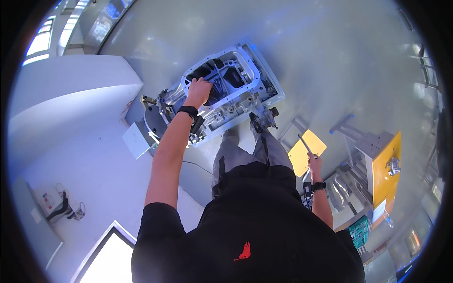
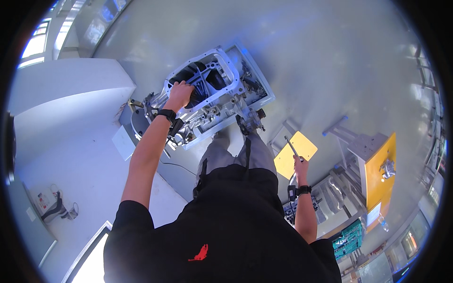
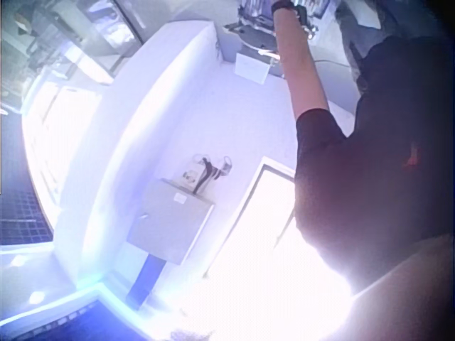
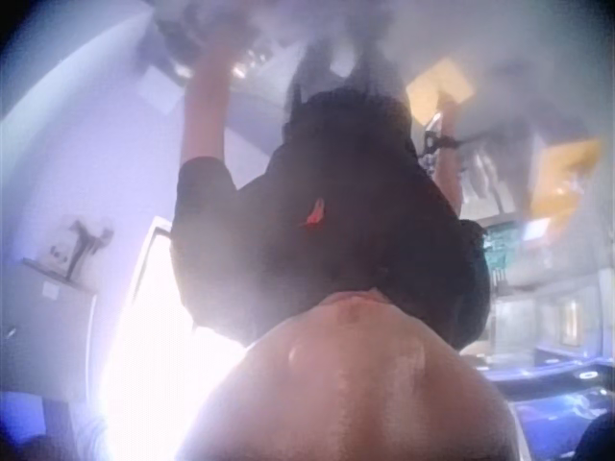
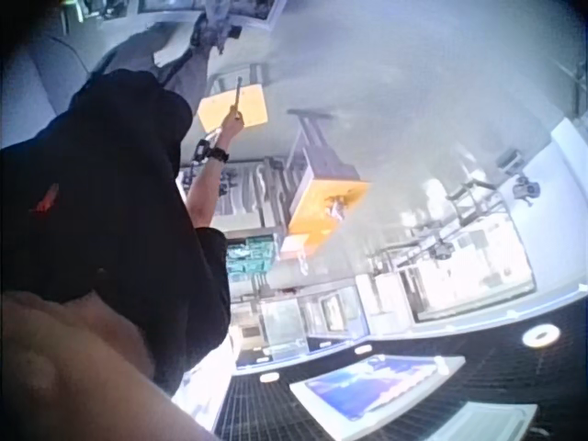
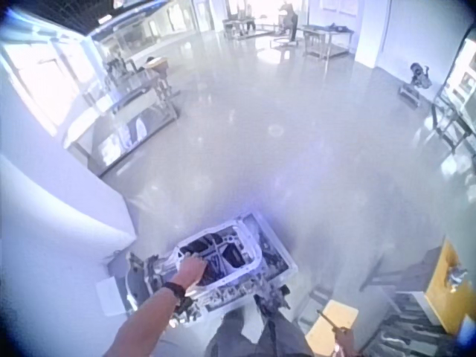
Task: The person uses a ratchet and socket to tighten bolts on a mounted engine block. They select a socket from a tool kit, attach it to the ratchet, and then proceed to tighten multiple bolts on the engine block.
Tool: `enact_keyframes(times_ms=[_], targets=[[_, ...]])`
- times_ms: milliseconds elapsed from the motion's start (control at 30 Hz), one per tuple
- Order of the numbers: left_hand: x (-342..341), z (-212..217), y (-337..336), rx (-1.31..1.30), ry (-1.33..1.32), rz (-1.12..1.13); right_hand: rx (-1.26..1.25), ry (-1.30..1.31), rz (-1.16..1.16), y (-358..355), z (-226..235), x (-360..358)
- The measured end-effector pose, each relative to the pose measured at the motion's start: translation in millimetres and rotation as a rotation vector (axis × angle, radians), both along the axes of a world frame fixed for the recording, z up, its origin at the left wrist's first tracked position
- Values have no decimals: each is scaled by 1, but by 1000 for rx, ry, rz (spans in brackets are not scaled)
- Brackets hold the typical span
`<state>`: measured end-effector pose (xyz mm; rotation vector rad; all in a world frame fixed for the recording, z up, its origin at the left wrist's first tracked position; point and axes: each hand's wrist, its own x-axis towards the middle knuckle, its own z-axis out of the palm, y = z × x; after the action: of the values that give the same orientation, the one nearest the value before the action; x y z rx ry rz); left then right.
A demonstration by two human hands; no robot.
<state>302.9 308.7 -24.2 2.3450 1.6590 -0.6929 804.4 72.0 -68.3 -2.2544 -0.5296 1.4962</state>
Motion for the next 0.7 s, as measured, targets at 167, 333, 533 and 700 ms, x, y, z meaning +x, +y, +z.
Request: enact_keyframes(times_ms=[167, 333, 533, 700], targets=[[-10, 3, 5, -81, 6, -97, 20, 91, -89, 23, 2, -6], [-21, 66, -13, 70, -325, -18, -124, 84, 50, 11, -7, -11], [-63, 126, -139, 356, -909, 973, -180, 39, 206, -14, -27, -13], [-70, 80, -253, 124, -1220, 1434, -274, 2, 298, 1, -20, -38]])
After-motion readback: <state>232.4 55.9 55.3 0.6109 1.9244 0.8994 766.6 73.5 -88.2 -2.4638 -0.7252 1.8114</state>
